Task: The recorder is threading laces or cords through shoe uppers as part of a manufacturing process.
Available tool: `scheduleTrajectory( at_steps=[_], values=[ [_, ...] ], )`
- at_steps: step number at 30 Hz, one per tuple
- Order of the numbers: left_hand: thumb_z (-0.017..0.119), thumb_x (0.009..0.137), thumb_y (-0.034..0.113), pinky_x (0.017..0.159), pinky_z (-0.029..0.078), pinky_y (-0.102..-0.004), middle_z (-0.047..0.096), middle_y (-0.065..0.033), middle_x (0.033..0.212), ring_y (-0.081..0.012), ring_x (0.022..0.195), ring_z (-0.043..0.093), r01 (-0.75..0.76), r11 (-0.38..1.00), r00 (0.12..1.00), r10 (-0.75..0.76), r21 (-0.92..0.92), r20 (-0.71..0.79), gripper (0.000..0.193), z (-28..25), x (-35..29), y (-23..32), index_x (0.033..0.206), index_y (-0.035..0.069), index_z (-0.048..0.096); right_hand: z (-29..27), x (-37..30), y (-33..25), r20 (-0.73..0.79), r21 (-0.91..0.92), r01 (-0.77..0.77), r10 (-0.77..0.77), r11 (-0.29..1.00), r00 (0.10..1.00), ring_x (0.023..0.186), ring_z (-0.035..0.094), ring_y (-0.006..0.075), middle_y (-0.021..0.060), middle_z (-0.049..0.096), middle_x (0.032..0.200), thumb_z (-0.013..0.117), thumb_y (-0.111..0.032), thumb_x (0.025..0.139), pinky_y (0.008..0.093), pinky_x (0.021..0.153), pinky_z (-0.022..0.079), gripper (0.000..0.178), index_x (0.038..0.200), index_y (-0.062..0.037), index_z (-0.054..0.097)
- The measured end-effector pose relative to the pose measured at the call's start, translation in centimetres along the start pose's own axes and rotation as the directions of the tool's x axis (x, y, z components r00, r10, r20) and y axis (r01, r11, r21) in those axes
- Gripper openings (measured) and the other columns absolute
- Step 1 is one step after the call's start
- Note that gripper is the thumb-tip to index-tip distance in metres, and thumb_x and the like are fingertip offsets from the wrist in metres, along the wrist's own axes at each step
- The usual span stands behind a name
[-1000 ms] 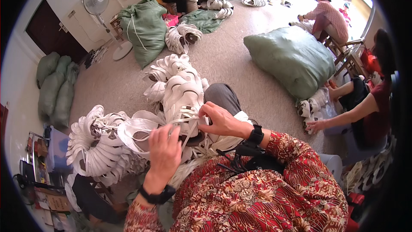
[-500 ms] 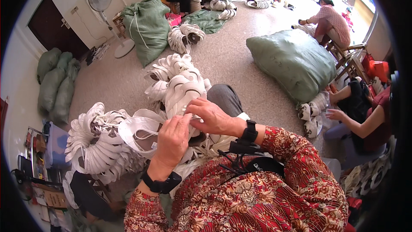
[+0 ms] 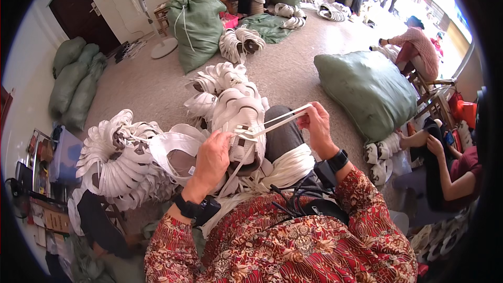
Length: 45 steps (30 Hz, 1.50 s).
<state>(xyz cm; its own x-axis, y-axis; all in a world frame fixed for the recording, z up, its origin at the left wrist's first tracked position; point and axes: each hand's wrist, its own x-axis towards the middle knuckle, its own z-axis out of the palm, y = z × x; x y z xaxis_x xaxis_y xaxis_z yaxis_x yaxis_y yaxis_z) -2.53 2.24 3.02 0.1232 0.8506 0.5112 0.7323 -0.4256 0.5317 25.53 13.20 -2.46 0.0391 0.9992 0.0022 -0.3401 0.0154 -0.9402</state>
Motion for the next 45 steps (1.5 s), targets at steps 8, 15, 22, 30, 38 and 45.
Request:
scheduleTrajectory(
  at_steps=[8,15,22,30,38,45],
  values=[
    [0.056,0.095,0.003,0.065,0.05,-0.0354,0.063,-0.0146,0.084,-0.0263,0.071,0.064,0.154,0.988,0.987,-0.153,-0.016,0.043,0.016,-0.4,-0.2,-3.4,0.102,-0.004,0.068,-3.4,0.4,0.0,-0.059,-0.01,-0.013,0.012,1.0,0.998,0.063,0.063,0.0115,0.005,0.065,0.081,0.05,-0.018,0.102,0.0266,0.053,0.052,0.015,0.095,-0.0071,0.057],
    [0.065,0.091,0.005,0.061,0.049,-0.0319,0.063,-0.0125,0.08,-0.0214,0.067,0.062,-0.002,0.979,0.999,0.011,0.203,-0.041,0.009,-0.7,1.0,-2.6,0.092,-0.004,0.068,-4.8,0.5,0.2,0.064,-0.211,-0.143,0.159,0.967,0.985,0.066,0.062,0.0106,0.0041,0.065,0.086,0.052,-0.018,0.099,0.0256,0.058,0.052,0.015,0.097,-0.0055,0.06],
    [0.066,0.091,0.005,0.057,0.045,-0.0281,0.061,-0.0088,0.076,-0.0138,0.062,0.057,0.353,0.904,0.935,-0.342,-0.239,0.09,0.008,0.3,1.6,-2.2,0.09,-0.003,0.067,-4.9,-0.3,0.1,0.125,-0.377,-0.041,0.095,0.925,0.988,0.075,0.061,0.0096,0.0025,0.065,0.094,0.055,-0.018,0.097,0.0259,0.065,0.051,0.019,0.108,-0.0038,0.061],
    [0.065,0.09,0.006,0.067,0.051,-0.0375,0.062,-0.0109,0.084,-0.0274,0.073,0.063,0.001,0.982,1.0,-0.003,0.191,0.008,0.009,1.1,0.3,-1.7,0.095,-0.001,0.067,-0.6,-1.4,-2.0,0.394,-0.462,0.259,-0.065,0.848,0.917,0.075,0.061,0.0101,0.0022,0.065,0.088,0.058,-0.012,0.097,0.0257,0.067,0.051,0.015,0.105,-0.0007,0.065],
    [0.06,0.089,0.005,0.087,0.048,-0.045,0.058,-0.0176,0.101,-0.0367,0.098,0.058,-0.058,0.934,0.998,0.059,0.352,0.008,0.028,1.6,-1.0,0.0,0.116,-0.003,0.06,8.7,-4.4,-1.1,0.866,-0.365,0.735,-0.082,0.571,0.493,0.074,0.068,0.0297,0.0194,0.068,0.087,0.059,-0.012,0.093,0.0394,0.067,0.054,0.019,0.105,0.0017,0.065],
    [0.053,0.093,0.001,0.083,0.048,-0.044,0.06,-0.0192,0.099,-0.0391,0.094,0.059,0.06,0.989,0.998,-0.056,0.136,-0.033,0.02,1.4,-0.6,-0.8,0.111,-0.003,0.062,12.8,-3.9,1.5,0.817,-0.573,0.811,0.014,0.118,0.576,0.072,0.067,0.0366,0.0153,0.067,0.08,0.061,-0.019,0.089,0.0461,0.059,0.052,0.018,0.084,-0.0014,0.062]
  ],
)
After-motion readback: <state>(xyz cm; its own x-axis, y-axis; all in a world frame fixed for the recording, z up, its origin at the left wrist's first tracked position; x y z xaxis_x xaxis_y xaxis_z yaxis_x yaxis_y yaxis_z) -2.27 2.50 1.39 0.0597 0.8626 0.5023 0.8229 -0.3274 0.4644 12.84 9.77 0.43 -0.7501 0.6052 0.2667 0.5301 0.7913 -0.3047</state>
